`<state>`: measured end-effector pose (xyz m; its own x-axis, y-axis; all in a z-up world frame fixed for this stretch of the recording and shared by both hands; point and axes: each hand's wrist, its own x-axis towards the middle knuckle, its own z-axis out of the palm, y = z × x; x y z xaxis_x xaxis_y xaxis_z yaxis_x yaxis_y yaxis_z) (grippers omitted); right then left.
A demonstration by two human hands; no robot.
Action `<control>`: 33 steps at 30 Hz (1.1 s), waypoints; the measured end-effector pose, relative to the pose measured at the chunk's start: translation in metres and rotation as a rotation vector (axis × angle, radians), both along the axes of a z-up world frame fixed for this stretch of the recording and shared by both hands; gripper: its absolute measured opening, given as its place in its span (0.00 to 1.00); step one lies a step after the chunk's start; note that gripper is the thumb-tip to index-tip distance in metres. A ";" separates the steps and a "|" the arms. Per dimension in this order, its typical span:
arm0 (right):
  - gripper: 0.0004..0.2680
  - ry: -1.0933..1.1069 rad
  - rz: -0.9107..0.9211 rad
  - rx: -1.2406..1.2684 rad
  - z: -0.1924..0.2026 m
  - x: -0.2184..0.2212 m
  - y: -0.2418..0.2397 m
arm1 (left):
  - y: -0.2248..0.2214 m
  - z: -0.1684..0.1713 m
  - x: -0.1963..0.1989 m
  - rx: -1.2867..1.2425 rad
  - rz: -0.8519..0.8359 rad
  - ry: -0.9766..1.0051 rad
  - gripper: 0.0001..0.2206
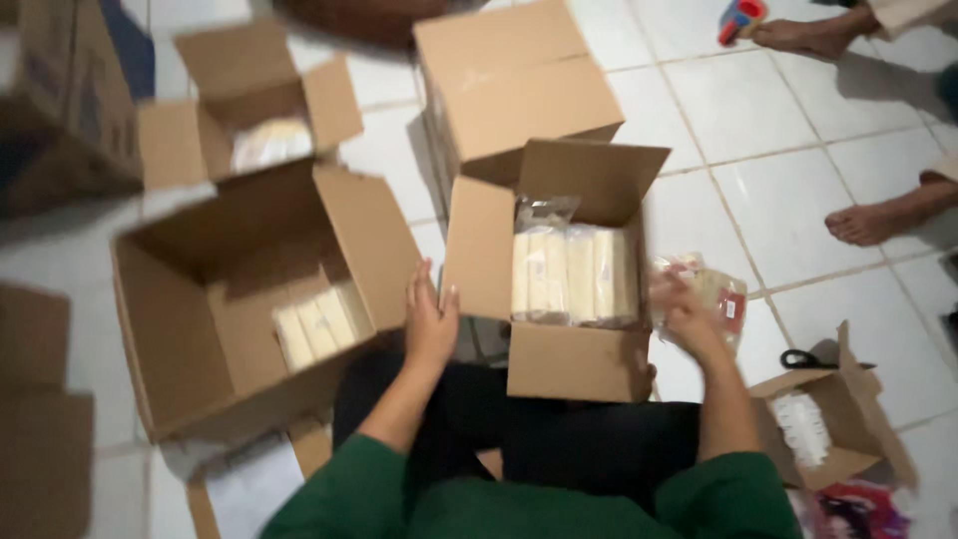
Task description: The person packs plastic bags of food items into cardboard boxes by hand, moving bags between boxes and closing box flaps.
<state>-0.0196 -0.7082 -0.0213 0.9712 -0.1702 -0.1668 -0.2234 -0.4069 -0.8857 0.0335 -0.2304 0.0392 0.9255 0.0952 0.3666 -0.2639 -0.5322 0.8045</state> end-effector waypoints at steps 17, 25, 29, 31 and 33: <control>0.34 0.373 0.388 -0.845 0.060 -0.010 0.097 | -0.176 -0.051 -0.008 0.930 -0.541 0.101 0.44; 0.39 -0.025 0.109 -0.819 0.067 -0.004 0.093 | -0.128 -0.016 0.016 0.850 -0.333 -0.165 0.36; 0.26 -0.303 -0.288 -0.467 0.057 -0.007 0.053 | -0.056 -0.017 0.016 0.793 -0.007 -0.340 0.18; 0.30 -0.216 -0.441 -0.460 0.058 -0.017 0.028 | -0.032 -0.025 0.020 1.049 0.125 -0.319 0.16; 0.36 -0.233 -0.498 -0.095 0.058 -0.013 0.009 | -0.033 -0.040 0.035 1.076 -0.111 -0.063 0.19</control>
